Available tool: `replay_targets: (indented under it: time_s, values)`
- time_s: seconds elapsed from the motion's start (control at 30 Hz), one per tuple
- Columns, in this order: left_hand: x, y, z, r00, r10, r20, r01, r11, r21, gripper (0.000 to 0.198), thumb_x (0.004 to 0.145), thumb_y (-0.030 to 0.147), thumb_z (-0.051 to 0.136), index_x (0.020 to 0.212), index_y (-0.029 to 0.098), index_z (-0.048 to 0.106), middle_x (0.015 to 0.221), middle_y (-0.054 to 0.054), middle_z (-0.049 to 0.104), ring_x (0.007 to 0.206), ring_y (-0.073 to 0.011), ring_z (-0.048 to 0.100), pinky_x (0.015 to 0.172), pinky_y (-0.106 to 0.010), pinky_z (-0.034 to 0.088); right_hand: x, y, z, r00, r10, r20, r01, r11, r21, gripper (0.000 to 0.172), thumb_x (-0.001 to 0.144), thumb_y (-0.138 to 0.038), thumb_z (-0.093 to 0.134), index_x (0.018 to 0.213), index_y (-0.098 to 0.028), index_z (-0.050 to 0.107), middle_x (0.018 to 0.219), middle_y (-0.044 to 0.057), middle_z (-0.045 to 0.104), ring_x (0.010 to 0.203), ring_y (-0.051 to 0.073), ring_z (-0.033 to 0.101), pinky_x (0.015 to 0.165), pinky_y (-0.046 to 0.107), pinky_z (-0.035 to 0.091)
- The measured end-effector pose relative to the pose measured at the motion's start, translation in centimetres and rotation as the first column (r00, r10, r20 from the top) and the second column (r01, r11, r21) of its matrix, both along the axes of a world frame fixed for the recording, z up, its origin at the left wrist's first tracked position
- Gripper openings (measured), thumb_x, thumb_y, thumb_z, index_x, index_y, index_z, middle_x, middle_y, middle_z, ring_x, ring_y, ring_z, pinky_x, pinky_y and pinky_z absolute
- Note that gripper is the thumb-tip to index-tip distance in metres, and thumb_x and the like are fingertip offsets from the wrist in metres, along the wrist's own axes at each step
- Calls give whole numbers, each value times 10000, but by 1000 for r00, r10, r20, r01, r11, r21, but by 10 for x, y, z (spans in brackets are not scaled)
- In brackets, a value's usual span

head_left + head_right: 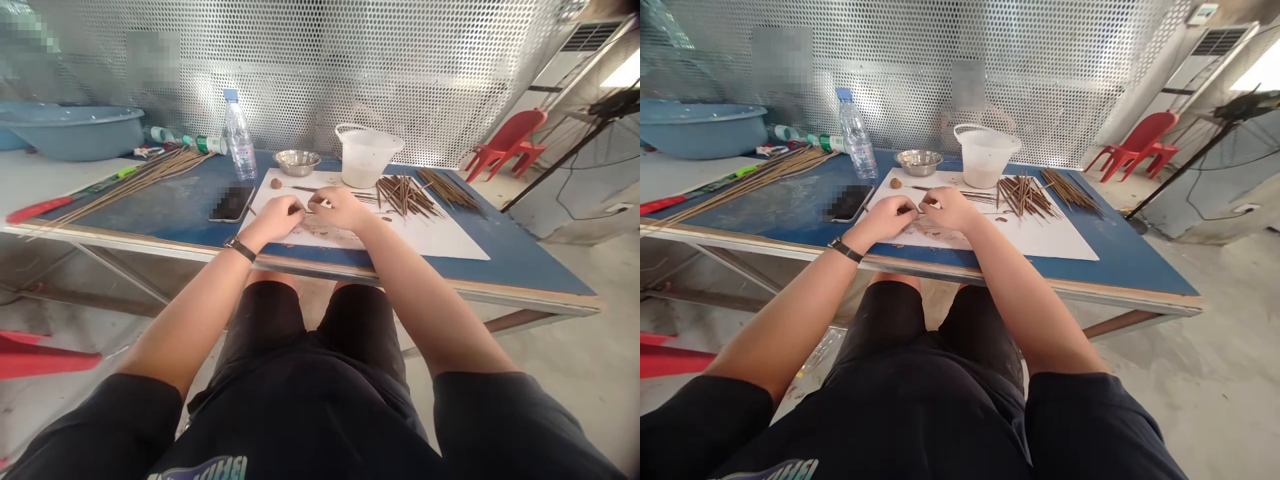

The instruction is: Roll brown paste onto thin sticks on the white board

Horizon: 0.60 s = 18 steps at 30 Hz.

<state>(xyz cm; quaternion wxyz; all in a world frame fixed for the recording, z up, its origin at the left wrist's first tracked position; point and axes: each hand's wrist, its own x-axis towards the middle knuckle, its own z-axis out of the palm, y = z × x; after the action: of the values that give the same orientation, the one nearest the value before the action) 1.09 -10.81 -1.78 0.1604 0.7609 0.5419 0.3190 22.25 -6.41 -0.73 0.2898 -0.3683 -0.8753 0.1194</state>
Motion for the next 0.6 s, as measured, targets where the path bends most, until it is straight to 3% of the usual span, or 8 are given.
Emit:
replay_targets:
  time_s: [0.13,0.3,0.6]
  values:
    - [0,5,-1,983,21,185,-12,999,-47,81,944,254,692,933,202,753,859,-56,768,763,-222,672,704,-337,499,-4,4,-3,997,27,67,-26,1000,-5,138,997,-231,704,1008,-173,830,1073,102,865,999,270,776,880,357,530]
    - [0,8,-4,958,-7,286,28,997,-68,116,859,302,778,890,192,759,800,-47,753,729,-210,654,691,-337,490,-6,6,-5,999,43,33,-42,998,-39,143,976,-174,700,1016,-179,837,1054,80,865,954,241,766,880,343,538]
    - [-1,9,-6,982,50,183,-50,999,-5,131,866,333,774,827,210,752,857,-70,802,812,-241,704,755,-352,537,0,4,-2,1000,20,-11,-21,992,-126,225,872,-127,763,1072,-160,860,1052,89,873,950,252,777,898,360,569]
